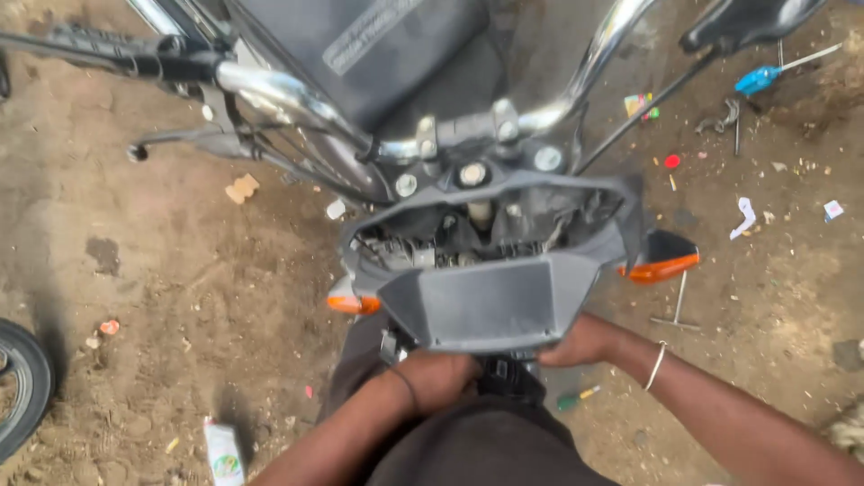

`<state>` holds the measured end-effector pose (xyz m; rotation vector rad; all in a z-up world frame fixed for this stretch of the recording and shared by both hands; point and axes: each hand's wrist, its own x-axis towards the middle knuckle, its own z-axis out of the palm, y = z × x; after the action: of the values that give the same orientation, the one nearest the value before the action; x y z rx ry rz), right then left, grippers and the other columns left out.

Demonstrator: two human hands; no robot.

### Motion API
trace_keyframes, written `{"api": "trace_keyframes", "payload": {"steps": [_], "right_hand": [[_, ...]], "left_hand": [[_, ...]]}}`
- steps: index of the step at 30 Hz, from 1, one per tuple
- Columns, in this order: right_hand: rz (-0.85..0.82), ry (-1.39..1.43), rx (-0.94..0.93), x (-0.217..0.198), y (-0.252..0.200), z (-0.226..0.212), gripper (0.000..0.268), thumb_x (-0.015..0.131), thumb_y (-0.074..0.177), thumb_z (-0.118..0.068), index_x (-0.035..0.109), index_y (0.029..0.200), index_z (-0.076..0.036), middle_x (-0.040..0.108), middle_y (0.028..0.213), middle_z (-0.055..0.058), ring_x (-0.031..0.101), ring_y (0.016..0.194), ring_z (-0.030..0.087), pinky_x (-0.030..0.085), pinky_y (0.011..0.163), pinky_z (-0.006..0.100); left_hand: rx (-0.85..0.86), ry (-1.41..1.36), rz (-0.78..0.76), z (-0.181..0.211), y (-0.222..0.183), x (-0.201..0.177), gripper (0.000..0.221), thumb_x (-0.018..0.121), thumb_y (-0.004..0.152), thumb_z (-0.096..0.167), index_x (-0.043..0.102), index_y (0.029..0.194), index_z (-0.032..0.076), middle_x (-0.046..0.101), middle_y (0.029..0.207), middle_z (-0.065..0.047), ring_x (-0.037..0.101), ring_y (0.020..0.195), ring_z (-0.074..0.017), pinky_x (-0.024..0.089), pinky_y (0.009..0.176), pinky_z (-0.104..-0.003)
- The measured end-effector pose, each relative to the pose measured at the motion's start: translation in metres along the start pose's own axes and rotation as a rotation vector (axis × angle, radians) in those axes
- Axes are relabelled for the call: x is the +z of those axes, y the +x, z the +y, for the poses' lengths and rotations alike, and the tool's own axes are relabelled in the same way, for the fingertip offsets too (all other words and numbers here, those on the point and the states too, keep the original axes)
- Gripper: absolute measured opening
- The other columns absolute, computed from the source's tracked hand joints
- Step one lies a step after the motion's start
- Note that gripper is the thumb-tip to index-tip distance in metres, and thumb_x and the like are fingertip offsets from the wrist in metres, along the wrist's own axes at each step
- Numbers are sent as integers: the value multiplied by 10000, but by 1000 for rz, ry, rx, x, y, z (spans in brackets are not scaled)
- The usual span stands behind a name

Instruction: Repairing the front instrument cluster and cowl of a motorcycle using a screwdriver.

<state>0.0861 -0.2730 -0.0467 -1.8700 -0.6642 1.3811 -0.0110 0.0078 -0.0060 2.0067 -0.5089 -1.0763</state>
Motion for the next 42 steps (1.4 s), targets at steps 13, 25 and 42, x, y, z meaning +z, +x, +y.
{"api": "trace_keyframes", "payload": {"steps": [13,25,42], "right_hand": [[1062,576,-67,106,-28,-18,456,621,919,4,516,1363,12,667,1213,144,666,1122,230,577,959,359],[492,634,196,152,-53,-19,888,826,753,-138,423,1543,-101,613,1414,136,647,1241,228,517,1059,354],[92,71,-19,174,29,116,872,921,663,-191,545,1449,-156,646,1318,93,647,1234,197,496,1058,318]], "left_hand": [[-46,28,28,20,-16,-4,223,639,863,237,748,921,51,725,955,-207,692,946,-394,542,866,-482],[29,65,94,27,-30,8,228,626,826,223,748,878,38,724,884,-230,707,881,-412,560,840,-487],[18,75,513,10,-70,125,229,654,880,246,754,961,56,736,954,-209,728,922,-377,584,837,-456]]}}
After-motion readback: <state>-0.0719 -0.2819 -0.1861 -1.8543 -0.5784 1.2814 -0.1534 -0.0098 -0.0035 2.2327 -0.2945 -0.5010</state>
